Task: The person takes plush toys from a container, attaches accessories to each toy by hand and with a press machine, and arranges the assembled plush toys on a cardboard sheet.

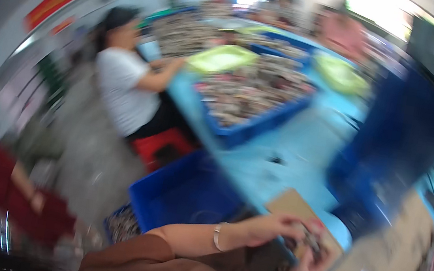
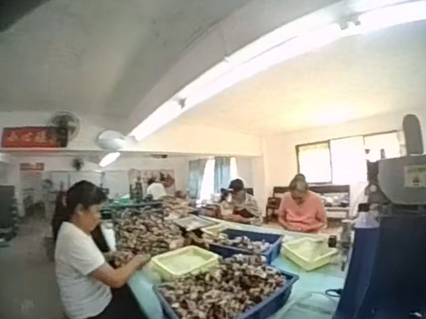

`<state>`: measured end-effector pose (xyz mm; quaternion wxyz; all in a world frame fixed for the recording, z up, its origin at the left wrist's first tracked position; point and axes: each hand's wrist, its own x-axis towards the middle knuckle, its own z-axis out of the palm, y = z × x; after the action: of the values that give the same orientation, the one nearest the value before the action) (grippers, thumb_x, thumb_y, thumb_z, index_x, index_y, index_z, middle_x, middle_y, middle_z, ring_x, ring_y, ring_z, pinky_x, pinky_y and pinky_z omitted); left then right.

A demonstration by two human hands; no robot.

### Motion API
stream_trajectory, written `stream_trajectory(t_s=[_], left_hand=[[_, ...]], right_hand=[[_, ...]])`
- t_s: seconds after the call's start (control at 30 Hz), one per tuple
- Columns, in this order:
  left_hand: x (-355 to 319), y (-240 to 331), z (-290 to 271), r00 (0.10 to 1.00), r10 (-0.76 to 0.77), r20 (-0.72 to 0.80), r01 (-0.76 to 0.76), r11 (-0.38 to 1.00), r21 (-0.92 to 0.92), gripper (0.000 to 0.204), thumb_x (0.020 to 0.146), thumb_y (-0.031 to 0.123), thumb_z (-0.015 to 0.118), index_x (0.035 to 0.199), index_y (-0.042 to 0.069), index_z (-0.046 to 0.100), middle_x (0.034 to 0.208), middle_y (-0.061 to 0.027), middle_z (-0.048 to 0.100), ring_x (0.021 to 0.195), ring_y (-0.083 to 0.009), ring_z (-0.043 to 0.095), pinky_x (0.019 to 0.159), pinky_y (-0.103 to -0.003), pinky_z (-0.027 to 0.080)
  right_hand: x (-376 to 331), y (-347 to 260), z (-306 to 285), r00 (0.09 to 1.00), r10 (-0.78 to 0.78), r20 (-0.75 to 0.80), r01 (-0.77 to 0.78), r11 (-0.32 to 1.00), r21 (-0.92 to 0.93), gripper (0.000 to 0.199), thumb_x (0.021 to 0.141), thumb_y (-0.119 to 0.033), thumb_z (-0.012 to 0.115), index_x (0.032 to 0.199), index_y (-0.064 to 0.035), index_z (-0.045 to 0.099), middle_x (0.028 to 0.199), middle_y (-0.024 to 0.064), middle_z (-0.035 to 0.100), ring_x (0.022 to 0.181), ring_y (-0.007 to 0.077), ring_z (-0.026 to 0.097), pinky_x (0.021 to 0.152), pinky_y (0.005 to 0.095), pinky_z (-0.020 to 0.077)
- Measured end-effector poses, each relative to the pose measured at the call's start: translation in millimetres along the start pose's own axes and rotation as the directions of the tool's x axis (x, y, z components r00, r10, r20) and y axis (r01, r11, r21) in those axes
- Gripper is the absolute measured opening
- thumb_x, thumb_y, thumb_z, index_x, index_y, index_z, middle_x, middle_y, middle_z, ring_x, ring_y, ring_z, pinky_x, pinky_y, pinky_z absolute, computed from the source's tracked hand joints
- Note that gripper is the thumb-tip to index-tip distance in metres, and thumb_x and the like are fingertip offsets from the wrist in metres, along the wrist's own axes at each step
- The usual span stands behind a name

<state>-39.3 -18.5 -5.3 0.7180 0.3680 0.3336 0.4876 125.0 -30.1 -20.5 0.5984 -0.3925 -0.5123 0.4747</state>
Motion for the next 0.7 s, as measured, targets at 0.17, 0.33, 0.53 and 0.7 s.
stream_trajectory(t_s=[0.17, 0.33, 0.53, 0.7], left_hand=[[-90, 17, -74, 0.86, 0.218, -0.46, -0.248, 0.969, -0.005, 0.037, 0.088, 0.017, 0.068, 0.122, 0.004, 0.061, 0.111, -0.0026, 0.064, 0.096, -0.0088, 0.059, 0.081, -0.027, 0.048], [-349, 85, -167, -0.03, 0.538, -0.842, -0.999, 0.002, 0.037, 0.06, 0.092, 0.059, 0.049, 0.128, 0.013, 0.06, 0.126, -0.0121, 0.063, 0.127, -0.0312, 0.05, 0.11, -0.055, 0.033], [-544, 65, -81, -0.671, 0.617, -0.411, -0.726, -0.431, 0.536, 0.075, 0.09, 0.068, 0.046, 0.139, 0.011, 0.05, 0.152, -0.0068, 0.042, 0.148, -0.0259, 0.024, 0.118, -0.061, -0.001], [-554, 62, -56, -0.185, 0.976, 0.116, -0.849, -0.218, 0.481, 0.074, 0.088, 0.071, 0.047, 0.146, 0.025, 0.044, 0.162, -0.0038, 0.023, 0.151, -0.0247, 0.01, 0.118, -0.061, -0.004]], right_hand=[[-9, 23, -9, 0.982, -0.058, 0.179, 0.062, 0.998, -0.017, 0.034, 0.096, -0.003, 0.051, 0.129, -0.0012, 0.044, 0.123, 0.0158, 0.057, 0.116, 0.0234, 0.055, 0.096, 0.0372, 0.046], [-2, 17, 30, 0.922, -0.048, 0.385, 0.032, 0.998, 0.048, 0.034, 0.095, -0.003, 0.051, 0.129, -0.0008, 0.044, 0.123, 0.0159, 0.057, 0.115, 0.0234, 0.055, 0.095, 0.0369, 0.0461], [-9, 16, 57, 0.848, -0.026, 0.529, -0.015, 0.997, 0.072, 0.034, 0.095, -0.003, 0.051, 0.128, -0.0004, 0.044, 0.122, 0.016, 0.057, 0.114, 0.0234, 0.055, 0.094, 0.0365, 0.0462], [-15, 10, 63, 0.816, -0.019, 0.578, -0.028, 0.997, 0.072, 0.033, 0.095, -0.003, 0.051, 0.128, -0.0001, 0.045, 0.121, 0.0162, 0.057, 0.113, 0.0234, 0.056, 0.093, 0.0361, 0.0463]])
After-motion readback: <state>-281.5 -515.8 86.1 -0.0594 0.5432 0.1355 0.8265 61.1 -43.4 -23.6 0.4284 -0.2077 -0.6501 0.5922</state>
